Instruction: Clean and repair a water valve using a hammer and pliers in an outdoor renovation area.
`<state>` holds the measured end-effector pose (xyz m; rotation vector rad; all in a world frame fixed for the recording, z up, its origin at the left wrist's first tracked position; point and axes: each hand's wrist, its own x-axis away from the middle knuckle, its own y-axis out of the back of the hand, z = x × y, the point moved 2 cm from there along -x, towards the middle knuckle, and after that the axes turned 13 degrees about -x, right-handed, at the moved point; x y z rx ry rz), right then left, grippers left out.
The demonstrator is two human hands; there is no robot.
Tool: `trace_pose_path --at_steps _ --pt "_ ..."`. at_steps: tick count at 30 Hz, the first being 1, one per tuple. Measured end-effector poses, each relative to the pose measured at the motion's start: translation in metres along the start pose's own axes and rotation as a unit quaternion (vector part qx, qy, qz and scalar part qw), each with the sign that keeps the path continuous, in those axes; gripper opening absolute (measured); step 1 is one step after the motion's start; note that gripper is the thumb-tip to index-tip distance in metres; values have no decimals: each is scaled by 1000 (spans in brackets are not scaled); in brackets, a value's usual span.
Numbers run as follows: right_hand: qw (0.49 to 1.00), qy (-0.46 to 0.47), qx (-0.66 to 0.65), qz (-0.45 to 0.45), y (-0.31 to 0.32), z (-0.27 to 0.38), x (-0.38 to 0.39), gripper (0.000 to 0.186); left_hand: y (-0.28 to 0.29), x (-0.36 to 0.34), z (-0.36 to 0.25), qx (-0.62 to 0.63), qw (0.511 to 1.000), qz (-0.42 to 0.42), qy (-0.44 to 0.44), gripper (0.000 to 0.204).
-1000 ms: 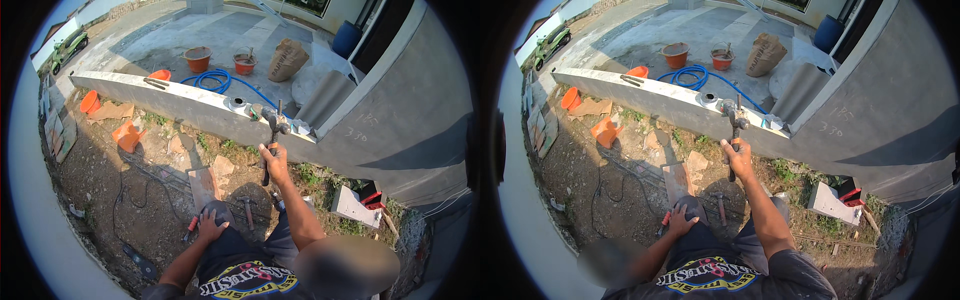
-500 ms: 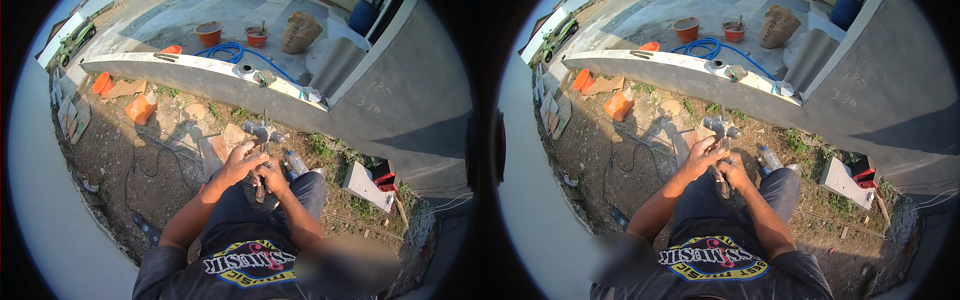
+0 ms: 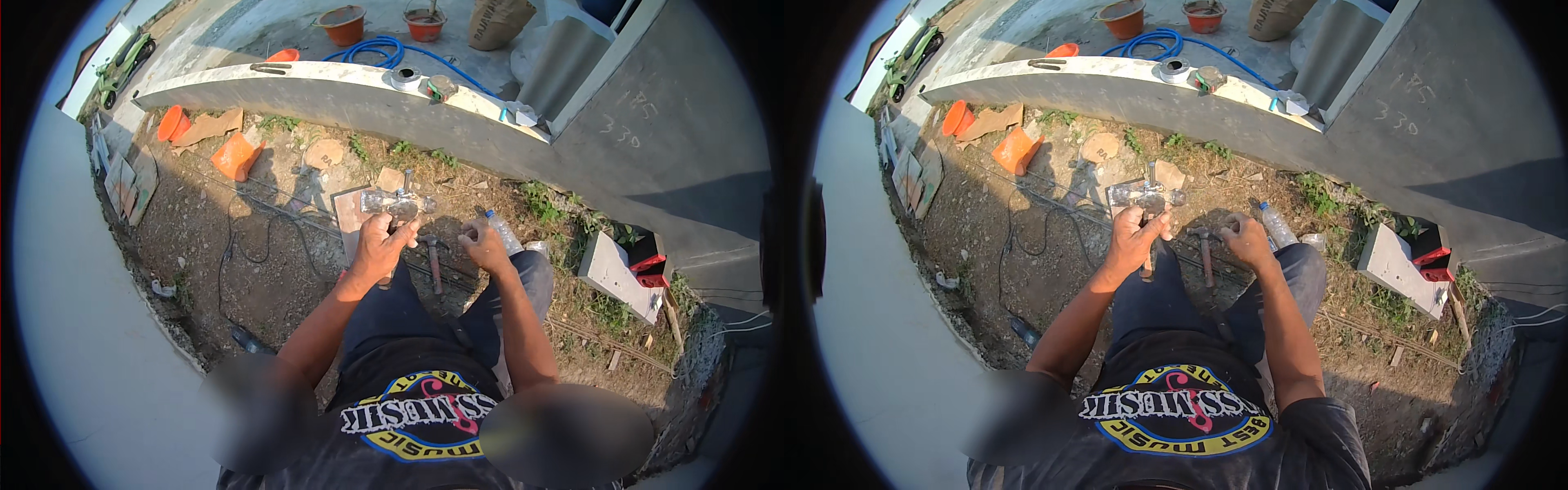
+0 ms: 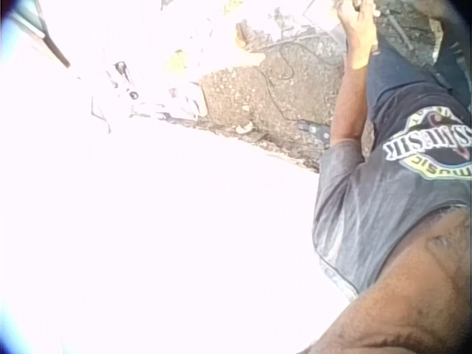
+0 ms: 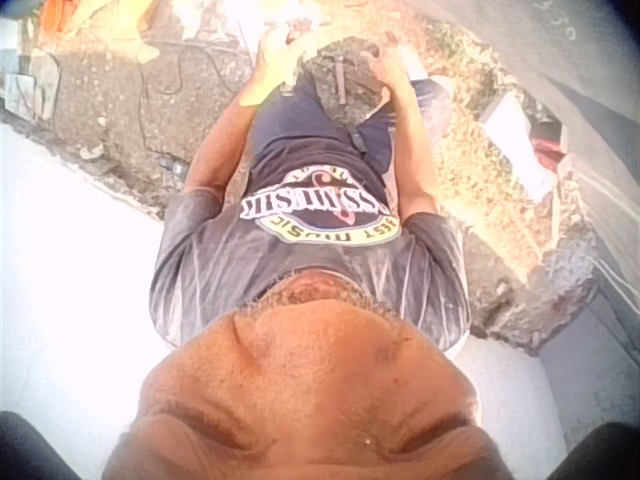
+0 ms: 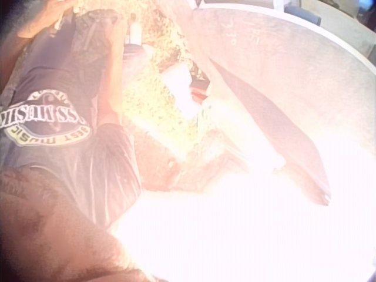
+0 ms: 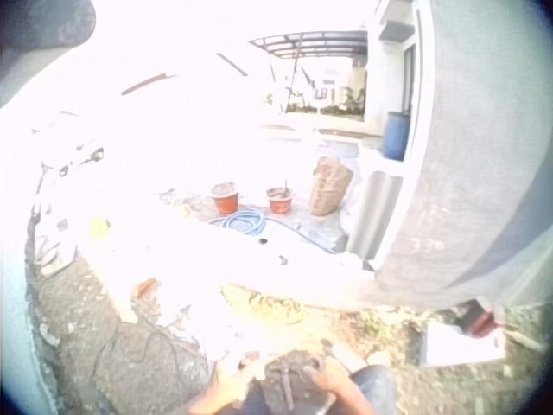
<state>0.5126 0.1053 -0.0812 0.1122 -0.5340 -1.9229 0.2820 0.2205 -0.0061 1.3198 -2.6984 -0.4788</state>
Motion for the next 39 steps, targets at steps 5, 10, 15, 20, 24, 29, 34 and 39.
trace_pose_path --at_steps 5,10,15,20,24,29,34,39 --pt "983 42 -135 -118 -17 -10 -15 20 5 9 4 -42 999 -4 21 22" --pt "942 237 -192 -139 -26 120 32 16 1 16 8 -81 991 -74 -70 16" --pt "952 247 -126 -126 -40 139 35 22 -4 19 12 -157 976 -110 -103 22" --pt "958 214 -134 -137 -52 131 34 20 -3 20 18 -208 958 -144 -132 28" --pt "960 201 -155 -116 -48 126 35 17 -8 25 20 -184 970 -127 -98 30" --pt "940 280 -98 -168 -50 123 36 15 -20 22 29 -207 961 -138 -121 28" --pt "956 240 -72 -155 -40 132 51 13 -25 22 23 -235 951 -151 -133 27" --pt "955 125 -214 -161 -13 95 21 9 -16 27 50 -168 975 -127 -73 24"
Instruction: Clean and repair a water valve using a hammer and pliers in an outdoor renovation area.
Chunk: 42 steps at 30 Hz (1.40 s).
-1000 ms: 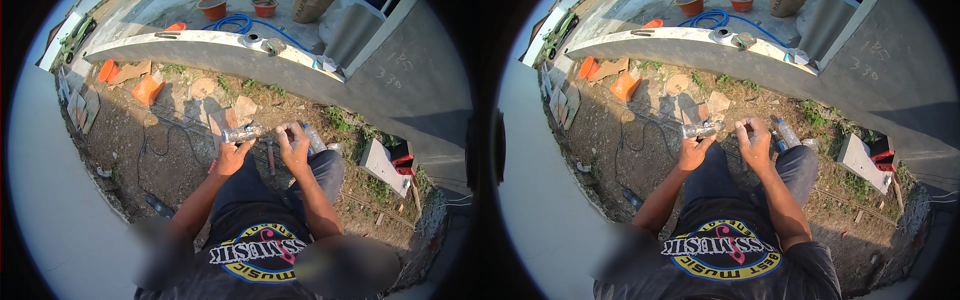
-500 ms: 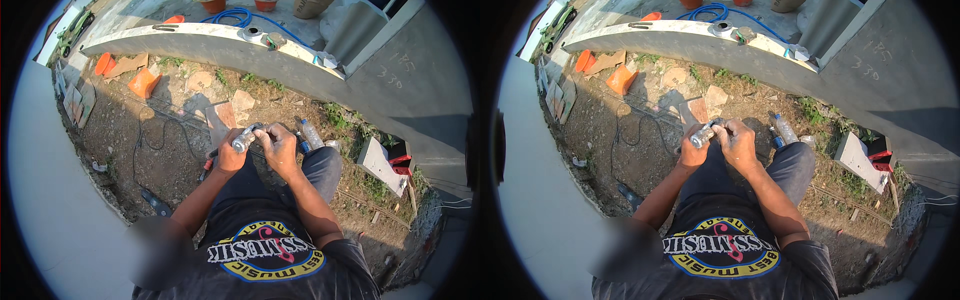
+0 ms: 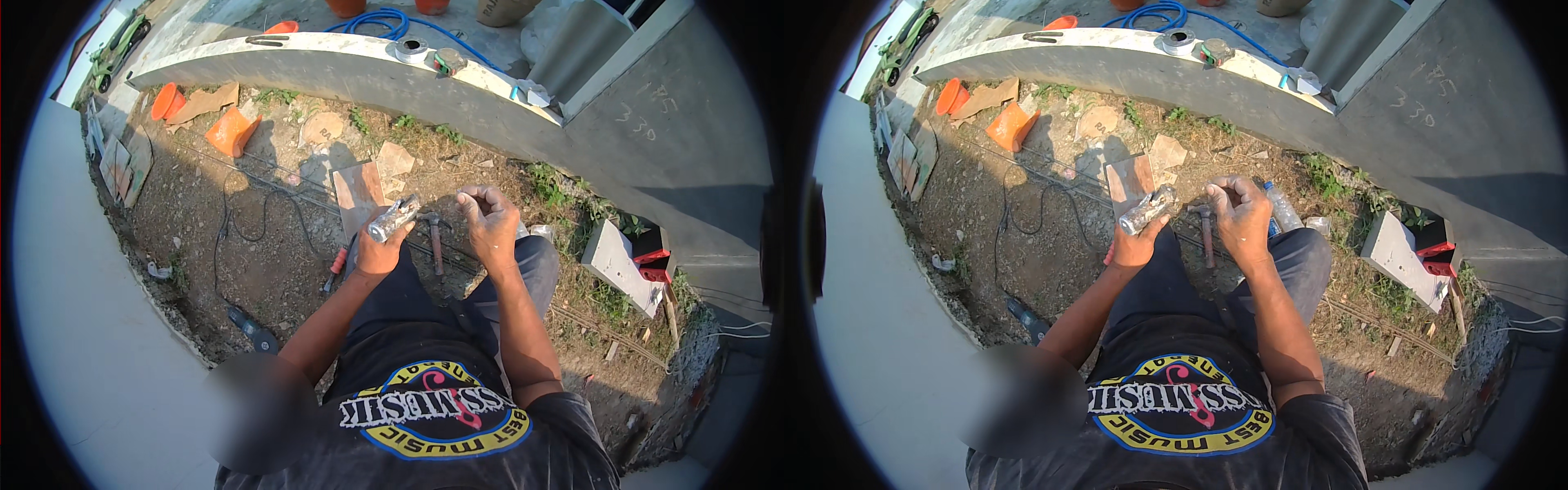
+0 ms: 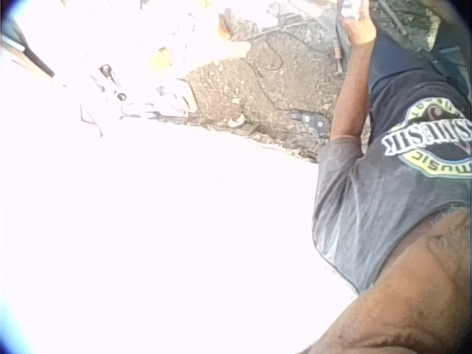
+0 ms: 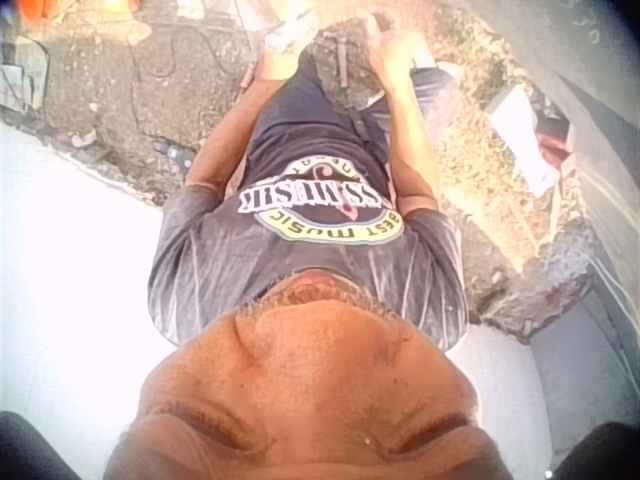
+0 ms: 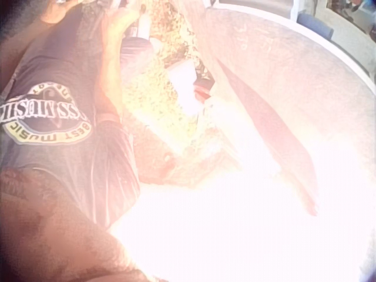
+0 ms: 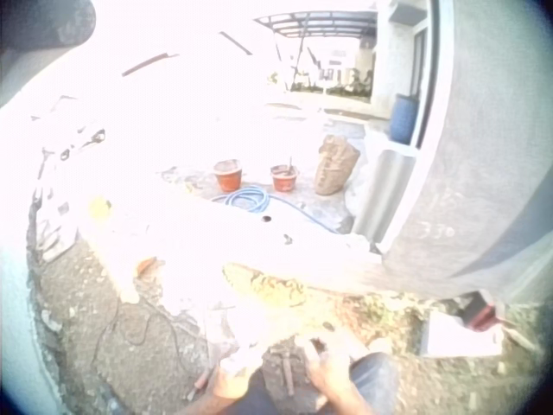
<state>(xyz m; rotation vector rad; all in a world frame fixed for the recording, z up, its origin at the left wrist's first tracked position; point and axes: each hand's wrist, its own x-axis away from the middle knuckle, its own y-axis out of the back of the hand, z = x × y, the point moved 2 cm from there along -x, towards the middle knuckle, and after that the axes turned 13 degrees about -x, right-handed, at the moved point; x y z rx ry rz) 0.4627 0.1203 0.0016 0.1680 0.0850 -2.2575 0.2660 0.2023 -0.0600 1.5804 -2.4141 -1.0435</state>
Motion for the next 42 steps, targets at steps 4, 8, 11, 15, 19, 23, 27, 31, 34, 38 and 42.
trace_pose_path --at_steps 4,8,11,15,19,23,27,31,34,38,42 --pt "994 -76 65 50 14 -55 -10 12 13 3 10 37 998 44 24 23" --pt "984 -116 118 67 11 -109 -7 15 23 2 10 129 986 84 65 22" --pt "981 -125 134 65 4 -118 -8 15 32 10 17 187 969 115 111 23" --pt "979 -155 120 54 6 -134 -15 16 38 17 22 184 963 175 91 22" --pt "976 -128 163 60 4 -140 -21 16 41 35 38 166 957 209 112 27" --pt "974 -88 199 65 6 -149 -26 17 50 31 30 195 950 228 93 29" --pt "967 -112 213 79 3 -162 -27 17 51 38 45 110 976 188 12 25" --pt "958 -120 245 90 -1 -175 -22 17 55 42 49 96 984 147 -27 26" --pt "954 -113 266 84 0 -190 -18 17 55 42 48 89 986 141 -6 26" --pt "955 -117 261 79 2 -213 -15 16 67 33 38 69 986 151 15 26" --pt "956 -108 261 73 -2 -226 -16 18 89 36 54 -11 983 162 85 26"
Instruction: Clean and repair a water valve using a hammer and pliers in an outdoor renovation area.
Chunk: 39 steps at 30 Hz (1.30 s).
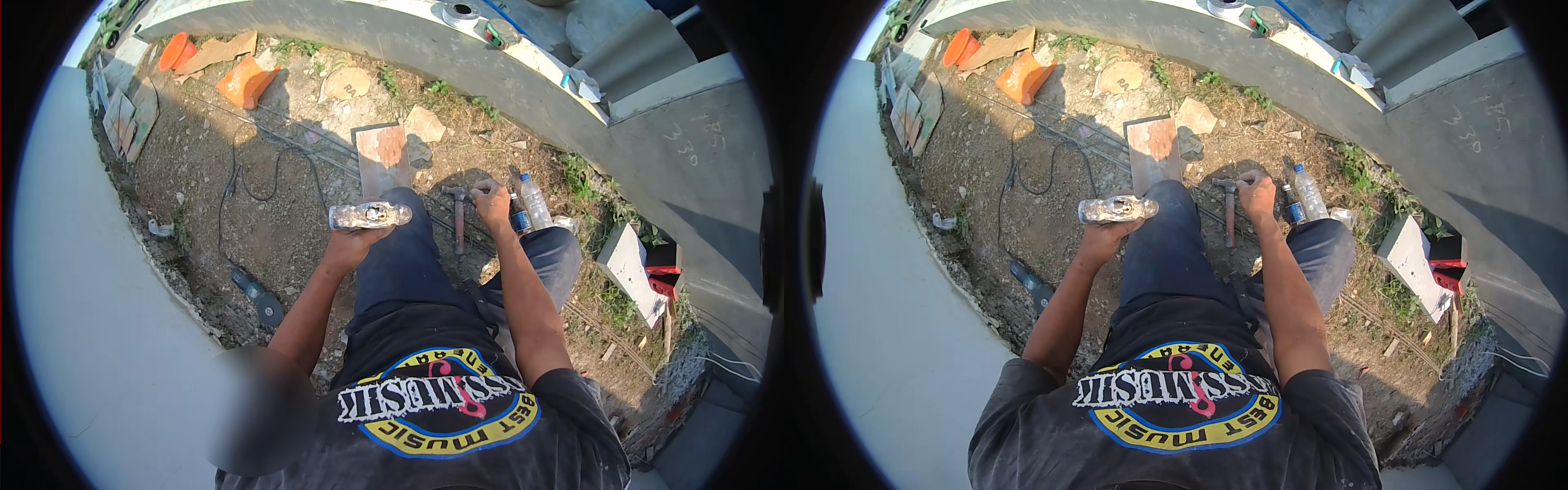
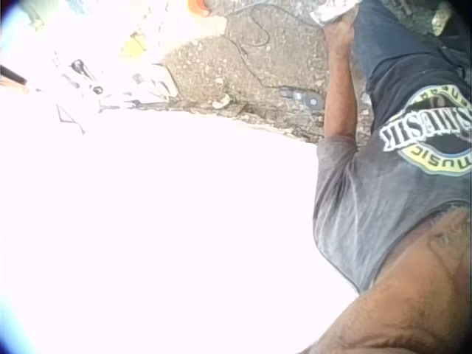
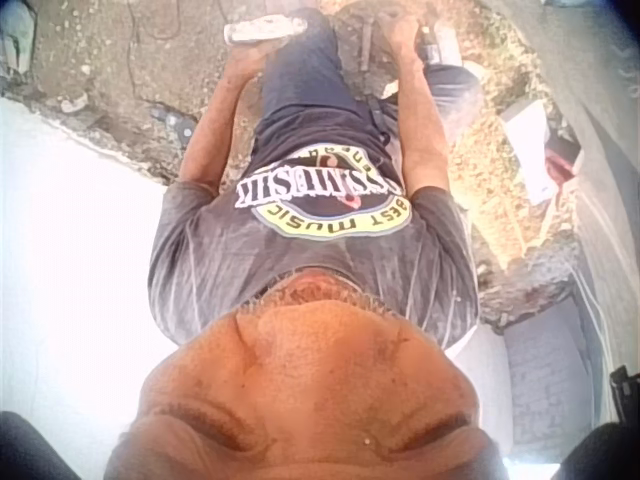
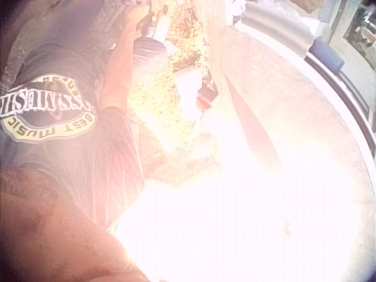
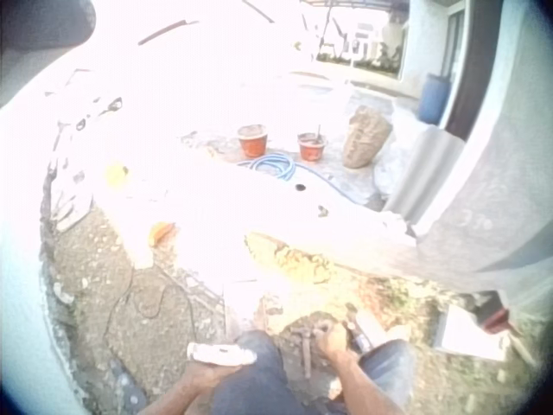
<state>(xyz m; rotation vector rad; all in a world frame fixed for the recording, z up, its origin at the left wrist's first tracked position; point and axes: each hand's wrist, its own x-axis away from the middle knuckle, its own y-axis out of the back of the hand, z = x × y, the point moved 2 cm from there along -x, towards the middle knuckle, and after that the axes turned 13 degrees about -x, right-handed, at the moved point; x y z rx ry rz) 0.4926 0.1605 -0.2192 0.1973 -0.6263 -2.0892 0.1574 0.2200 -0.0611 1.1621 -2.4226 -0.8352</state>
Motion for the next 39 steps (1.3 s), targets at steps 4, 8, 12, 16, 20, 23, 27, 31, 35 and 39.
trace_pose_path --at_steps 4,8,12,16,20,23,27,31,35,39 --pt "996 -59 -37 -49 -4 -13 2 27 8 -9 -9 195 970 11 142 23" --pt "969 -207 101 90 -33 -33 26 48 17 -10 -14 244 953 -6 178 19" --pt "930 -196 234 204 -79 -126 76 77 9 -22 -27 263 956 -3 128 21" --pt "946 -266 119 145 -66 -158 58 51 11 -36 -66 333 937 55 88 28" --pt "827 -496 -234 118 -78 -46 60 23 24 -13 -55 274 949 2 159 21" --pt "842 -456 -277 77 -35 -44 37 26 20 -31 -49 149 970 -6 191 25" --pt "998 51 -31 2 34 31 64 35 16 -41 -21 -88 989 -67 94 40" --pt "991 -11 -103 83 94 119 71 23 12 -46 -17 -129 984 -46 112 39" --pt "990 119 -71 39 113 227 75 20 5 -46 -26 -245 962 -31 114 42" --pt "927 366 76 32 112 242 69 26 -2 -50 -41 -280 954 6 106 45"
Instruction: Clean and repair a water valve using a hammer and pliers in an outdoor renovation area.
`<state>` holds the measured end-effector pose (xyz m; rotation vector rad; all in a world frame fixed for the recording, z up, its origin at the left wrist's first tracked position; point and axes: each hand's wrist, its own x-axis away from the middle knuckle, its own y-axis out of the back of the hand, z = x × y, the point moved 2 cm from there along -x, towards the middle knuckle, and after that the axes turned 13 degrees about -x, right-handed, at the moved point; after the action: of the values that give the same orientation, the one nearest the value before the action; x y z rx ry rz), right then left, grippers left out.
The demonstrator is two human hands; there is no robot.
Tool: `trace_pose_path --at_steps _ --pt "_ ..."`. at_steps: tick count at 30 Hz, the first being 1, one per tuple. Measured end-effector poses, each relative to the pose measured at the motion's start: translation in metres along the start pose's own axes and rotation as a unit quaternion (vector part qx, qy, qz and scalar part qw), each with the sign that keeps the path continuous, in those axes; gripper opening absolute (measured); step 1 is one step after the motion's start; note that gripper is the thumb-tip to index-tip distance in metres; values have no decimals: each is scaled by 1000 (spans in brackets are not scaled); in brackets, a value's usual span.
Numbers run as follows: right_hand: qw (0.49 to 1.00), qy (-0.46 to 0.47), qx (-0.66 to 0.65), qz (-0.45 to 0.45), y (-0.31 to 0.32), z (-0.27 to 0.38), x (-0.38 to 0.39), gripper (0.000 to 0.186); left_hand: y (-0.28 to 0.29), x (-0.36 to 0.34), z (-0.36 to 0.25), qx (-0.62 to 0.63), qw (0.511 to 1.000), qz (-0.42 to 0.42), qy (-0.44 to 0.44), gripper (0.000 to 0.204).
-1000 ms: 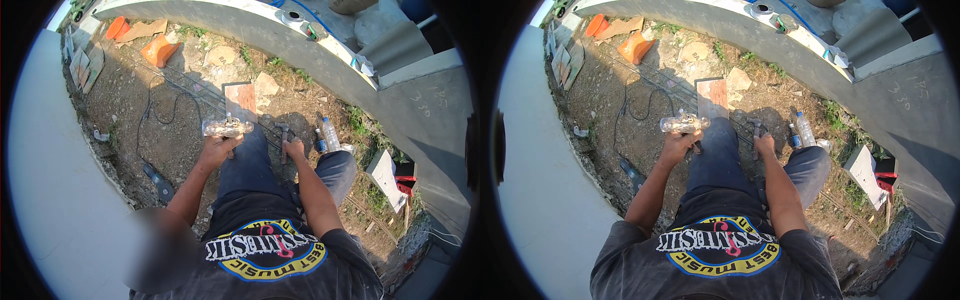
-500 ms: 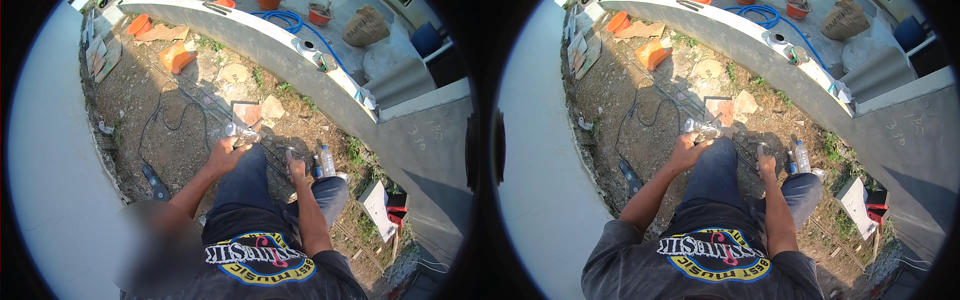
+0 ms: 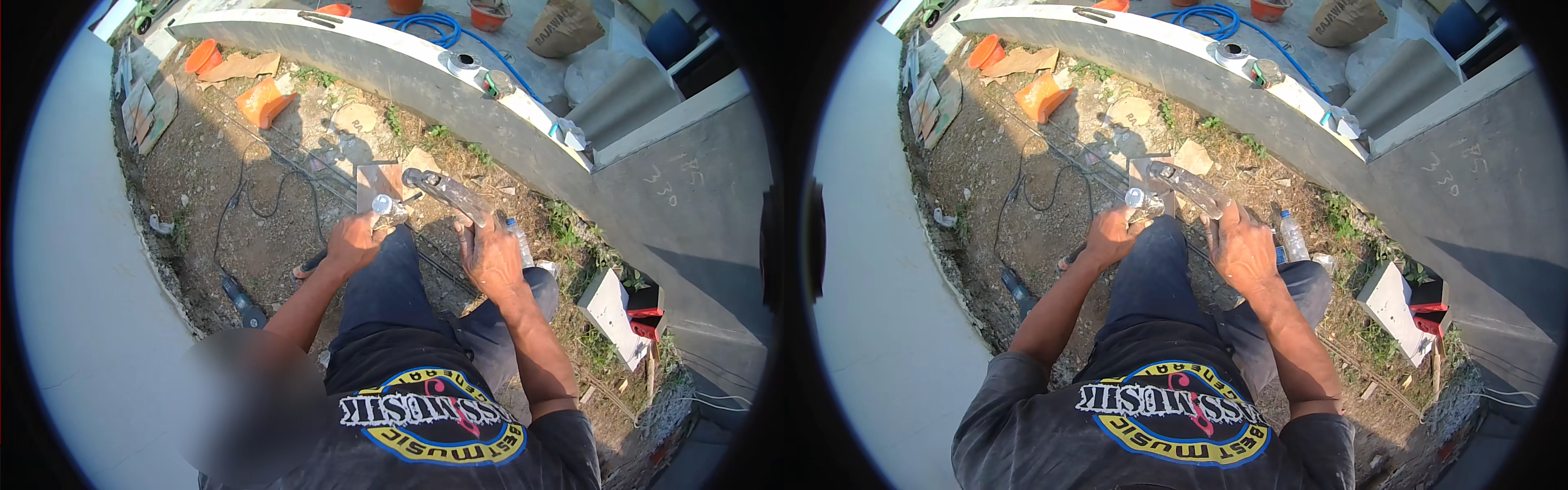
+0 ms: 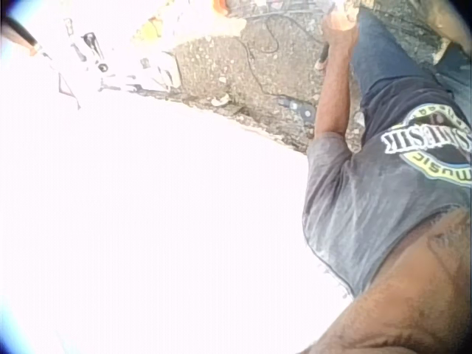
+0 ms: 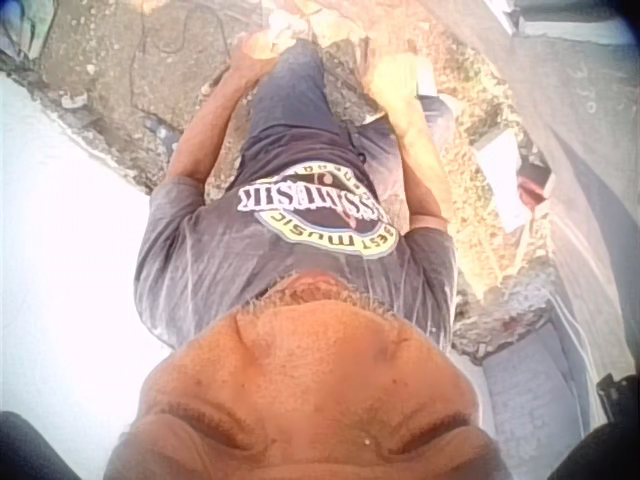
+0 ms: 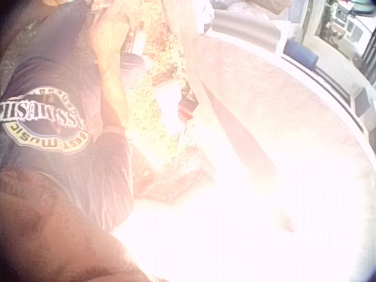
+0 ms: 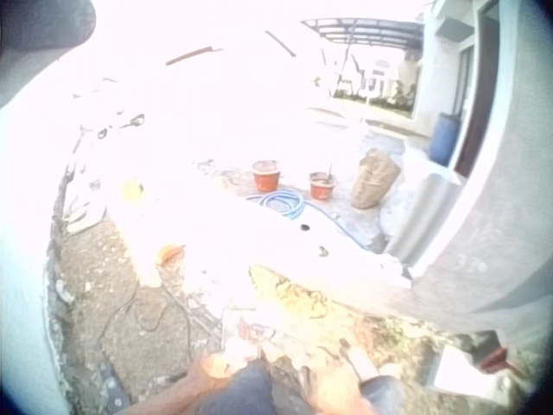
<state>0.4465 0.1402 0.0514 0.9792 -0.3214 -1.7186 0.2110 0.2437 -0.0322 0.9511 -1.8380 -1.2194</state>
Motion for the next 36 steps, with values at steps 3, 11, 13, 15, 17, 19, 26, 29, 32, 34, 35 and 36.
trace_pose_path --at_steps 3,11,13,15,17,19,26,29,32,34,35,36 --pt "961 -175 54 206 -7 -15 0 25 -6 9 -5 1 1000 14 -8 44" --pt "990 -108 18 87 4 1 11 27 -16 9 1 49 998 -19 -24 42" --pt "982 -137 15 131 -4 -19 15 26 -19 11 -2 37 999 -1 -40 42" --pt "979 -154 -66 114 -11 -32 24 26 -22 9 -6 24 999 9 -48 42" --pt "971 -196 -120 61 -10 -44 38 27 -32 16 -9 98 995 -10 -1 35" --pt "795 -453 -403 -29 -6 -34 50 28 -36 18 -8 165 985 -43 -21 34" --pt "528 -542 -653 34 -47 -6 60 25 -47 6 -16 172 984 -46 -21 34" --pt "551 -523 -650 -14 -45 -7 57 25 -28 10 -23 190 980 -59 -20 34" --pt "537 -528 -628 -196 -42 -31 63 23 -37 12 -18 209 975 -66 -44 37" --pt "509 -539 -623 -248 -47 -29 63 23 -35 15 -19 195 978 -73 -34 37" --pt "525 -544 -640 -139 -48 -23 62 23 -34 17 -21 181 980 -77 -21 37" --pt "534 -542 -649 -29 -48 -16 61 24 -36 18 -22 182 980 -75 -24 37"
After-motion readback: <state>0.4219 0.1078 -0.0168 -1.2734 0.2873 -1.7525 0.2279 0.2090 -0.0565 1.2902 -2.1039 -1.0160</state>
